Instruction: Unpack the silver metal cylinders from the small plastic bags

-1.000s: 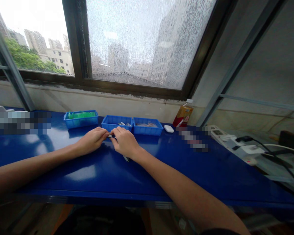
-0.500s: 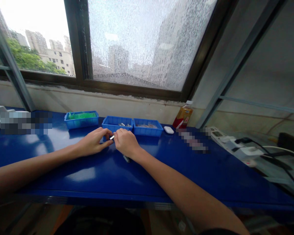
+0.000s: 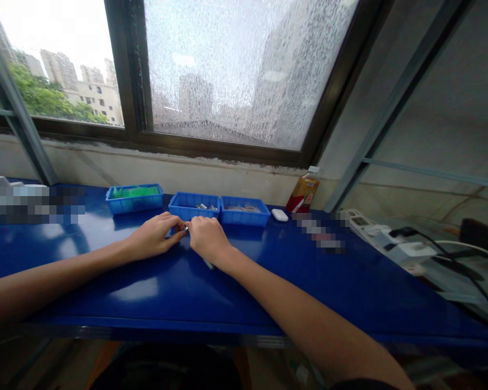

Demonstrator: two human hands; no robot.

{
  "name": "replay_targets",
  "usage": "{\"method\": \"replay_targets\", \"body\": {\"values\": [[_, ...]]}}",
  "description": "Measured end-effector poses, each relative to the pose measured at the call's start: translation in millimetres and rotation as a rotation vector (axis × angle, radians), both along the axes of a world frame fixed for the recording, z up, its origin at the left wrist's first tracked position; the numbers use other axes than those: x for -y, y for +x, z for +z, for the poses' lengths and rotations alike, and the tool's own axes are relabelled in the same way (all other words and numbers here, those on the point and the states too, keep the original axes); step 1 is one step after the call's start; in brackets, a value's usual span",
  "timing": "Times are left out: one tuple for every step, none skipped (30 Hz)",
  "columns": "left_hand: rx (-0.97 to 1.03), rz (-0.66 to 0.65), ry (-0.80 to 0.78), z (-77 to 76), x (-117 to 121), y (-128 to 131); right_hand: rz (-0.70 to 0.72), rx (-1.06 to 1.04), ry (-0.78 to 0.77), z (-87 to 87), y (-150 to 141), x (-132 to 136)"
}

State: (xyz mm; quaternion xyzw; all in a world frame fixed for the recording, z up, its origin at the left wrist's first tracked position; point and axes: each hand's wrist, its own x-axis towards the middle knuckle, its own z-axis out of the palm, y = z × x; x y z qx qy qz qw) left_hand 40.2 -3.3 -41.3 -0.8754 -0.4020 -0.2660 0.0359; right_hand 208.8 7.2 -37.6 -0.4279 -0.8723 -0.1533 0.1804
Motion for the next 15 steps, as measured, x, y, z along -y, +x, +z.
{"method": "replay_targets", "body": {"values": [[-0.005, 0.006, 0.002, 0.1, 0.3, 0.5, -0.002, 0.003, -0.001, 0.5, -0.3, 0.3], [-0.008, 0.011, 0.006, 0.2, 0.6, 0.9, -0.002, 0.006, -0.004, 1.1, -0.5, 0.5], [-0.009, 0.017, 0.008, 0.4, 1.0, 1.1, 0.001, 0.007, -0.007, 1.6, -0.5, 0.5], [-0.008, 0.024, 0.008, 0.5, 1.3, 1.3, 0.004, 0.006, -0.011, 2.1, -0.5, 0.3], [-0.005, 0.031, 0.005, 0.6, 1.5, 1.3, 0.011, 0.003, -0.017, 2.6, -0.2, 0.0], [-0.002, 0.040, -0.001, 0.6, 1.5, 1.2, 0.020, -0.004, -0.024, 3.0, 0.2, -0.4], [0.002, 0.050, -0.008, 0.5, 1.4, 1.0, 0.031, -0.012, -0.032, 3.4, 0.7, -0.7], [0.002, 0.058, -0.016, 0.3, 1.1, 0.7, 0.046, -0.024, -0.041, 3.9, 1.3, -0.9], [0.001, 0.066, -0.024, 0.0, 0.6, 0.2, 0.064, -0.040, -0.051, 4.5, 2.0, -1.0], [-0.002, 0.074, -0.031, -0.3, 0.1, -0.2, 0.086, -0.064, -0.063, 5.2, 2.8, -0.9], [-0.003, 0.086, -0.037, -0.5, -0.5, -0.7, 0.113, -0.098, -0.072, 5.9, 3.6, -0.6], [-0.004, 0.099, -0.041, -0.7, -1.1, -1.2, 0.142, -0.139, -0.078, 6.7, 4.4, -0.3], [-0.004, 0.112, -0.043, -0.8, -1.7, -1.7, 0.172, -0.181, -0.079, 7.5, 5.1, 0.2], [-0.003, 0.124, -0.046, -0.7, -2.3, -2.2, 0.205, -0.218, -0.076, 8.1, 5.6, 0.6], [0.002, 0.133, -0.047, -0.5, -2.8, -2.5, 0.235, -0.243, -0.068, 8.5, 6.0, 1.0]]}}
